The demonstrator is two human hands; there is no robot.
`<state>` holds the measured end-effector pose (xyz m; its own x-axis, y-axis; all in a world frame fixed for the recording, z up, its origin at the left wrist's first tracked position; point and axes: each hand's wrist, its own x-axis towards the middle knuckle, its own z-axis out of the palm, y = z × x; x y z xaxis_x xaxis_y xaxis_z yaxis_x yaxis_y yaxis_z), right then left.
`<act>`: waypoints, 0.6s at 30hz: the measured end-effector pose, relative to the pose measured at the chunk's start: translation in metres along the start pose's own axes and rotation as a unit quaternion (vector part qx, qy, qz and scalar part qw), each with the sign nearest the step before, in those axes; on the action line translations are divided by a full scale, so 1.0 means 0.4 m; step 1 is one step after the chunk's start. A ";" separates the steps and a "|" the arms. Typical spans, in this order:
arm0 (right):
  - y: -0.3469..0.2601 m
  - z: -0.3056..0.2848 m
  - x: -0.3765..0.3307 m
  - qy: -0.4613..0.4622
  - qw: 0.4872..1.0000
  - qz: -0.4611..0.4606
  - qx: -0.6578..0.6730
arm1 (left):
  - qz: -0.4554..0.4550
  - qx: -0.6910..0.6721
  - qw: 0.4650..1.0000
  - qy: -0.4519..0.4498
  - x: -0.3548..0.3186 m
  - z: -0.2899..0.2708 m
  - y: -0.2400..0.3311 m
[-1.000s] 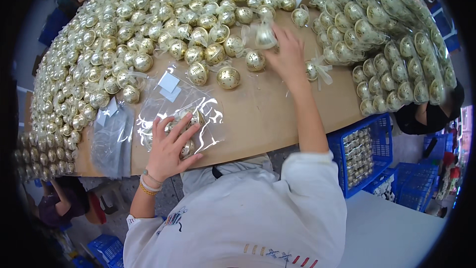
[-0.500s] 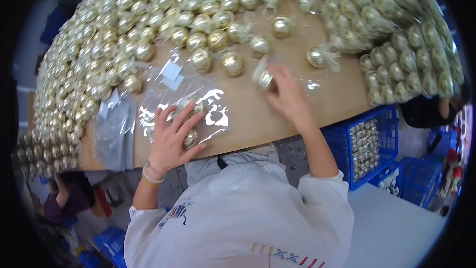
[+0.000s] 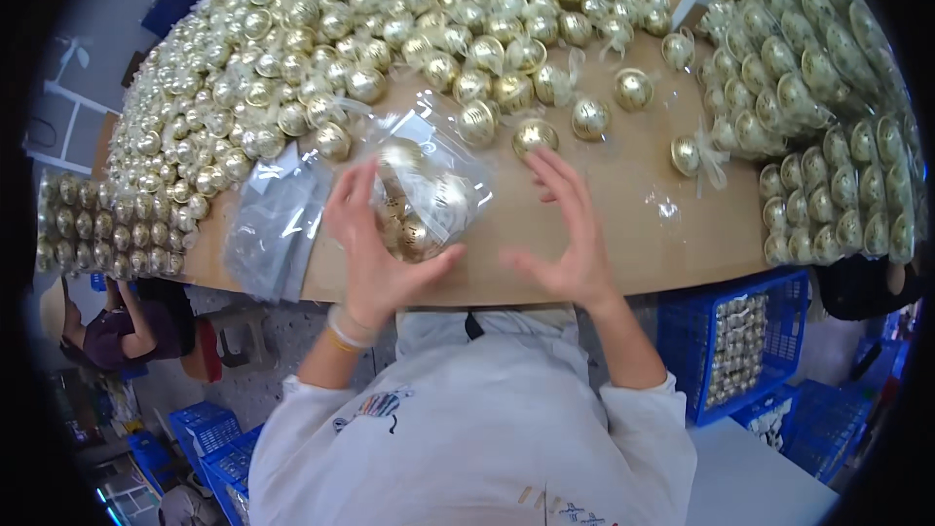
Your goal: The recorder is picking up gold Christmas ornaments from a large pile and packing them into clear plastic bags at a workbench.
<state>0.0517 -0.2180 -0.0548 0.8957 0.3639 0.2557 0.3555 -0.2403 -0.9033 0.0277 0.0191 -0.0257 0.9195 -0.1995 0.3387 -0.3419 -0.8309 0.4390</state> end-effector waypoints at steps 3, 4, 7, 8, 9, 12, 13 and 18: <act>-0.074 0.088 -0.012 0.063 0.981 -0.010 0.181 | -0.087 -0.082 0.963 0.243 -0.053 0.098 0.082; -0.051 0.092 -0.003 0.058 0.981 -0.018 0.182 | -0.086 -0.077 0.961 0.252 -0.093 0.121 0.065; 0.030 0.064 0.015 0.054 0.993 -0.089 0.052 | -0.034 -0.364 0.866 0.342 -0.102 0.123 0.018; 0.028 0.049 0.012 0.054 0.994 -0.089 0.045 | -0.026 -0.403 0.856 0.322 -0.043 0.050 0.014; 0.027 0.040 0.007 0.050 0.994 -0.096 0.025 | -0.019 -0.440 0.845 0.305 0.018 -0.020 0.014; 0.017 0.043 0.010 0.042 0.992 -0.116 0.031 | 0.176 -0.161 0.969 0.061 0.173 -0.160 0.009; 0.015 0.046 0.018 0.051 0.989 -0.129 0.048 | 0.177 -0.160 0.969 0.065 0.195 -0.168 0.018; 0.011 0.044 0.017 0.030 0.993 -0.104 0.048 | 0.221 0.163 0.961 -0.038 0.240 -0.150 0.069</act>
<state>0.0546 -0.2010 -0.0631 0.8213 0.3413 0.4572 0.5095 -0.0781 -0.8569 0.0949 0.0083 0.0689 0.7138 -0.5977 0.3649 -0.6351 -0.7721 -0.0224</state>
